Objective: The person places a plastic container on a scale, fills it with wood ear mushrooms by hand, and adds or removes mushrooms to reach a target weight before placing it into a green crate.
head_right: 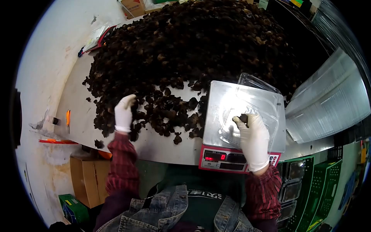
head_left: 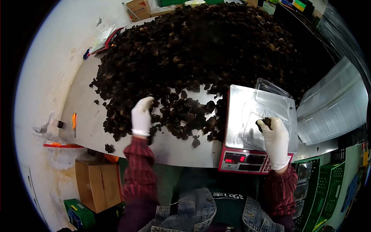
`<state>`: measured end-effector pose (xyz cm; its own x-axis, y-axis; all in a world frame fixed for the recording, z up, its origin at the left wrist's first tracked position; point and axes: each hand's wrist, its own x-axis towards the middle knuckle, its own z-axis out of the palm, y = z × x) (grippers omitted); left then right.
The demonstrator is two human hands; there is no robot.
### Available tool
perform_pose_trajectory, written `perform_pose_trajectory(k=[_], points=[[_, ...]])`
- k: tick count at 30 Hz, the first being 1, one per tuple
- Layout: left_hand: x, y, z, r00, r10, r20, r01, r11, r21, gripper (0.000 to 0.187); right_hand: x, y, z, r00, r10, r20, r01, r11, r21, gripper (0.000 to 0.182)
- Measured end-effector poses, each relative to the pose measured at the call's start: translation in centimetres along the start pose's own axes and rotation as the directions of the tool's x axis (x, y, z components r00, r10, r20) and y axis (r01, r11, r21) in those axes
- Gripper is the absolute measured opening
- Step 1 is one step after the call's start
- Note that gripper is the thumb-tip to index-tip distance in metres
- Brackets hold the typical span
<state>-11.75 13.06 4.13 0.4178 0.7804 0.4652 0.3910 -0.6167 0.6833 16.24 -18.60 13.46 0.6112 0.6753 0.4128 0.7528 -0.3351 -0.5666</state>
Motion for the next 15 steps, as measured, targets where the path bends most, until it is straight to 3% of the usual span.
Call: perform_pose_trajectory(k=[1, 2, 3, 5, 6, 7, 9, 11, 13, 14, 15], points=[[0.7, -2.8, -0.9, 0.999, 0.042, 0.034, -0.048, 0.975, 0.219, 0.020, 0.0, 0.8, -0.4, 0.998, 0.031, 0.053, -0.028, 0.998, -0.047, 0.019], [1.0, -2.6, -1.9, 0.988, 0.136, 0.069, -0.152, 0.842, 0.518, 0.021, 0.1, 1.5, -0.6, 0.995, 0.019, 0.102, -0.008, 0.994, -0.110, 0.026], [1.3, -2.4, -2.5, 0.968, 0.214, 0.131, -0.238, 0.610, 0.756, 0.023, 0.0, 1.9, -0.6, 0.995, 0.022, 0.099, -0.011, 0.994, -0.113, 0.026], [1.8, -1.6, -1.7, 0.977, 0.192, 0.089, -0.193, 0.639, 0.745, 0.027, 0.2, 1.9, -0.6, 0.995, -0.042, -0.095, 0.012, 0.953, -0.304, 0.036], [1.8, -0.9, -0.6, 0.979, 0.177, 0.097, -0.202, 0.851, 0.484, 0.028, 0.1, 2.1, -1.3, 0.994, 0.054, -0.095, -0.080, 0.953, -0.293, 0.044], [1.7, 0.0, 0.7, 0.981, 0.163, 0.107, -0.180, 0.969, 0.170, 0.028, 0.1, 2.0, -2.0, 0.994, 0.057, -0.093, -0.082, 0.952, -0.294, 0.044], [0.4, 1.5, 4.7, 0.955, 0.066, 0.289, -0.060, 0.998, -0.030, 0.038, 0.0, 1.9, -3.1, 0.959, 0.187, -0.211, -0.227, 0.956, -0.187, 0.041], [-0.8, 2.5, 8.4, 0.929, 0.126, 0.348, -0.190, 0.970, 0.154, 0.050, -0.5, 2.4, -3.9, 0.950, 0.208, -0.234, -0.249, 0.955, -0.164, 0.040], [-2.2, 4.7, 10.6, 0.894, 0.093, 0.437, -0.257, 0.908, 0.332, 0.061, -1.3, 3.0, -4.9, 0.904, 0.342, -0.258, -0.383, 0.914, -0.132, 0.040], [-2.9, 5.6, 11.3, 0.882, 0.114, 0.458, -0.245, 0.940, 0.238, 0.063, -1.9, 3.8, -5.0, 0.880, 0.388, -0.275, -0.434, 0.892, -0.127, 0.042], [-3.3, 6.7, 11.5, 0.870, 0.175, 0.461, -0.323, 0.909, 0.263, 0.063, -2.5, 4.7, -5.1, 0.877, 0.392, -0.277, -0.438, 0.889, -0.131, 0.042]])
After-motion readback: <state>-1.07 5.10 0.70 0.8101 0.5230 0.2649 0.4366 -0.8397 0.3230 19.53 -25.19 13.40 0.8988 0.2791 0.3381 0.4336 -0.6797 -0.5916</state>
